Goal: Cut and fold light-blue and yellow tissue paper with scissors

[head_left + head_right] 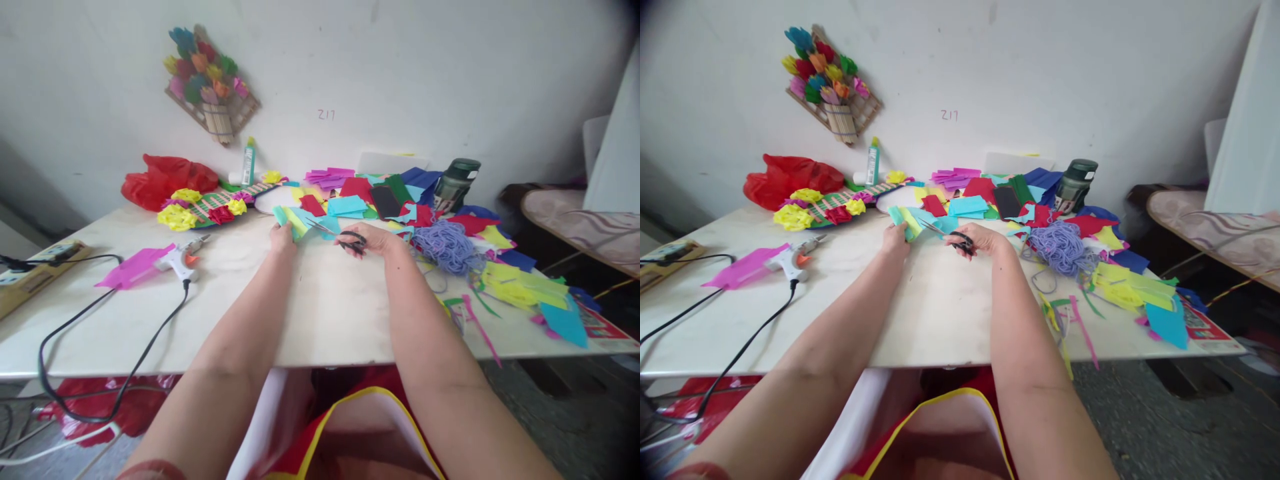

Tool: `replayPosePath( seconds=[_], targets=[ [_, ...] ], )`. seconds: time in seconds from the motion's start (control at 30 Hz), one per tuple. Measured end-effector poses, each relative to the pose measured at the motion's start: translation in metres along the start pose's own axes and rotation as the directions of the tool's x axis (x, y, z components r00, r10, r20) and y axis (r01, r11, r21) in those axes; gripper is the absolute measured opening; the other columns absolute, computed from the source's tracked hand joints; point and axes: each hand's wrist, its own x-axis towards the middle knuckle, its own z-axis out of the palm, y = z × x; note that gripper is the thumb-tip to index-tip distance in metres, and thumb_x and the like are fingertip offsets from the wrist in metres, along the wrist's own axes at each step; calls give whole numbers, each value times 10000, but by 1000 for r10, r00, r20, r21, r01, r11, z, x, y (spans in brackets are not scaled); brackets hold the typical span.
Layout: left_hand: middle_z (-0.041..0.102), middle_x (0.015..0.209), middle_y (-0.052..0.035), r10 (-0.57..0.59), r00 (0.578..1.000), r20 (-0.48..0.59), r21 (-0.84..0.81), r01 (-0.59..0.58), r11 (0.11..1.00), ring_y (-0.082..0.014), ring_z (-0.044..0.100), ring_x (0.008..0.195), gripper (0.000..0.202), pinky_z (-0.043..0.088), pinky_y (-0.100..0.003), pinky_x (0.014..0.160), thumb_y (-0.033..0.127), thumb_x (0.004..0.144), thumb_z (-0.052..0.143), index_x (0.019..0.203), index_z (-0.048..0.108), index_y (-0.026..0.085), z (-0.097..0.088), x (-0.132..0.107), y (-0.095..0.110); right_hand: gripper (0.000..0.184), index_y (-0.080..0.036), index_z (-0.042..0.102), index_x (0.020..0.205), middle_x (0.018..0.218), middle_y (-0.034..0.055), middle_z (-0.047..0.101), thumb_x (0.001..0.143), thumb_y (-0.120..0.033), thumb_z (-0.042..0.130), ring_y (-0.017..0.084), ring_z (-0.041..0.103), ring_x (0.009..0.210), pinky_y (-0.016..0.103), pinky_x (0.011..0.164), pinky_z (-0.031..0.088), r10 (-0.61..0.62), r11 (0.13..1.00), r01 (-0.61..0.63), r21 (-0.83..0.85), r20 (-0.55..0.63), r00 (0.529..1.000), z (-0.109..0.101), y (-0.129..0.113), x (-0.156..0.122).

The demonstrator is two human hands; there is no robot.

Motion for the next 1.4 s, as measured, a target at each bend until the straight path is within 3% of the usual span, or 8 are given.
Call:
replayPosePath(
  seconds=[0.27, 0.5, 0.83, 1.1, 1.4],
  targets=[
    [641, 730, -44, -5, 1000, 9, 2, 5, 1000, -170, 647, 763, 133, 496, -286, 712, 32, 683, 542, 682, 556, 164, 1, -1, 1, 390, -98, 599, 794, 456, -13, 555, 719, -476, 657, 76, 470, 340, 192, 329, 372, 156, 987, -154, -54, 47, 987, -4, -1, -8],
    [625, 683, -31, 6, 1000, 20, 13, -7, 1000, -166, 635, 722, 122, 487, -288, 702, 44, 684, 539, 673, 562, 163, 2, -2, -1, 445, -112, 580, 841, 517, 23, 613, 742, -544, 610, 92, 530, 381, 176, 331, 351, 90, 995, -90, -34, -2, 996, 9, 3, 9],
    [588, 665, -16, -12, 1000, 14, 15, 12, 1000, -132, 593, 621, 143, 471, -273, 673, 28, 704, 493, 688, 548, 159, 4, -4, -1, 451, -121, 573, 898, 500, 1, 576, 783, -556, 551, 107, 543, 384, 177, 301, 316, 76, 997, -75, 22, -54, 996, 23, 11, 26],
    [591, 663, -15, -46, 997, -56, 35, 48, 998, -151, 613, 669, 145, 473, -255, 613, 27, 695, 519, 681, 535, 171, 6, -4, 0, 441, -126, 575, 899, 510, -4, 568, 808, -553, 514, 97, 538, 391, 179, 312, 327, 84, 996, -81, 36, -73, 994, 27, 7, 25],
    [630, 728, -35, -60, 996, -59, 25, 62, 998, -170, 638, 756, 144, 492, -275, 668, 35, 697, 556, 677, 525, 175, 7, -10, 4, 418, -123, 573, 885, 514, -4, 549, 823, -531, 509, 89, 520, 383, 172, 302, 303, 87, 996, -85, 22, -112, 990, 32, 2, 25]
  ],
)
